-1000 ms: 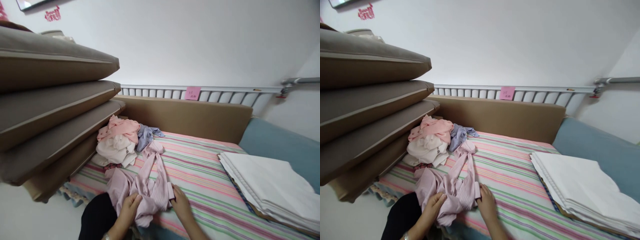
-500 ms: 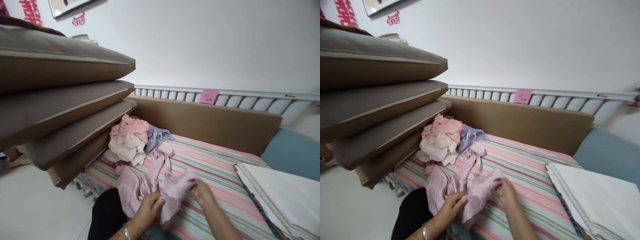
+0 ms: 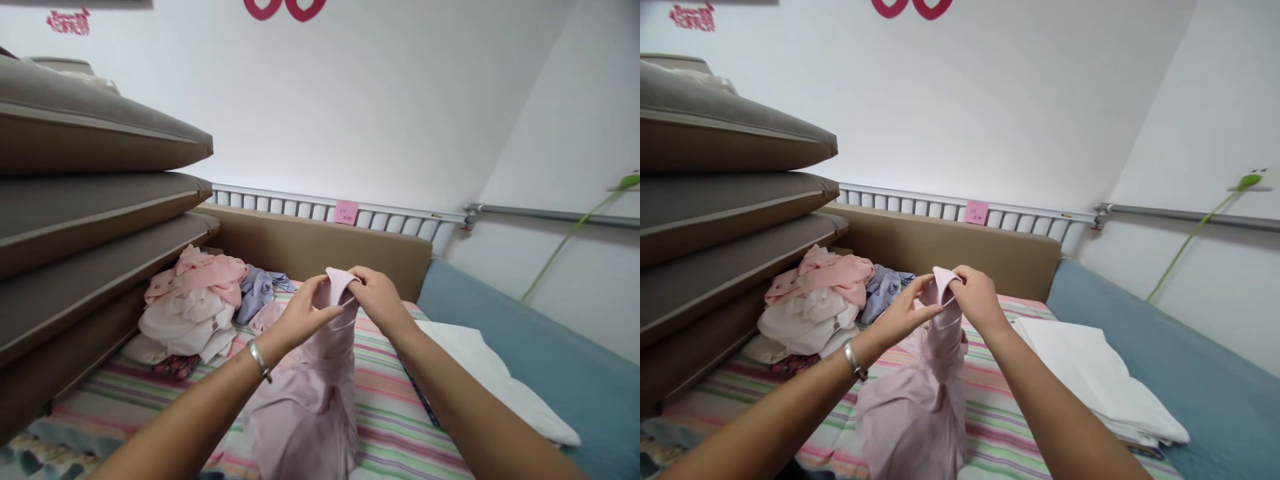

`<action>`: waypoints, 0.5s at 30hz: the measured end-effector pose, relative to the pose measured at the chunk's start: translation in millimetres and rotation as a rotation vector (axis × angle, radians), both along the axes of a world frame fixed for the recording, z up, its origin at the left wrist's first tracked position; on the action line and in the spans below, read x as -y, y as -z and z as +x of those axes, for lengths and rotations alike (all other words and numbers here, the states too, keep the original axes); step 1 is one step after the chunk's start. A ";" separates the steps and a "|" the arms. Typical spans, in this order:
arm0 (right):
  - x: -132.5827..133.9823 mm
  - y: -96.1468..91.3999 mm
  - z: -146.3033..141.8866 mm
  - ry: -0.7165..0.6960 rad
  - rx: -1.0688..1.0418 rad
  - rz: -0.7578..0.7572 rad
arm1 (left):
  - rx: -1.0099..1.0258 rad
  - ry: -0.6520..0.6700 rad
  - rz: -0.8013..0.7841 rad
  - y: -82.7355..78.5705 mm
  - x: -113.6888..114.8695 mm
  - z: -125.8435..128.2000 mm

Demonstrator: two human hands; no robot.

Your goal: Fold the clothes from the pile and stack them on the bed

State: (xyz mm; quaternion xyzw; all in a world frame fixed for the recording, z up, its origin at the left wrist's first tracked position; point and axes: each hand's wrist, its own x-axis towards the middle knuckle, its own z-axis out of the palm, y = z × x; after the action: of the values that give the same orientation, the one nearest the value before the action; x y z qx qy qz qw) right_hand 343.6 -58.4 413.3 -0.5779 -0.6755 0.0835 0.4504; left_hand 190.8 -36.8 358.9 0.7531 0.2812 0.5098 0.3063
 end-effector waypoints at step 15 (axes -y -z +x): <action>42.2 6.2 12.2 -0.244 -0.503 -0.104 | 0.046 -0.023 -0.040 37.8 -20.1 82.6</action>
State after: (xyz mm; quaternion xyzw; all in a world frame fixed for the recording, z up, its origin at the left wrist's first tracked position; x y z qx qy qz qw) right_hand 355.8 -100.7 407.1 -0.4758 -0.6019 0.3125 0.5601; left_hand 273.4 -16.8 321.1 0.7316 0.2927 0.5248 0.3219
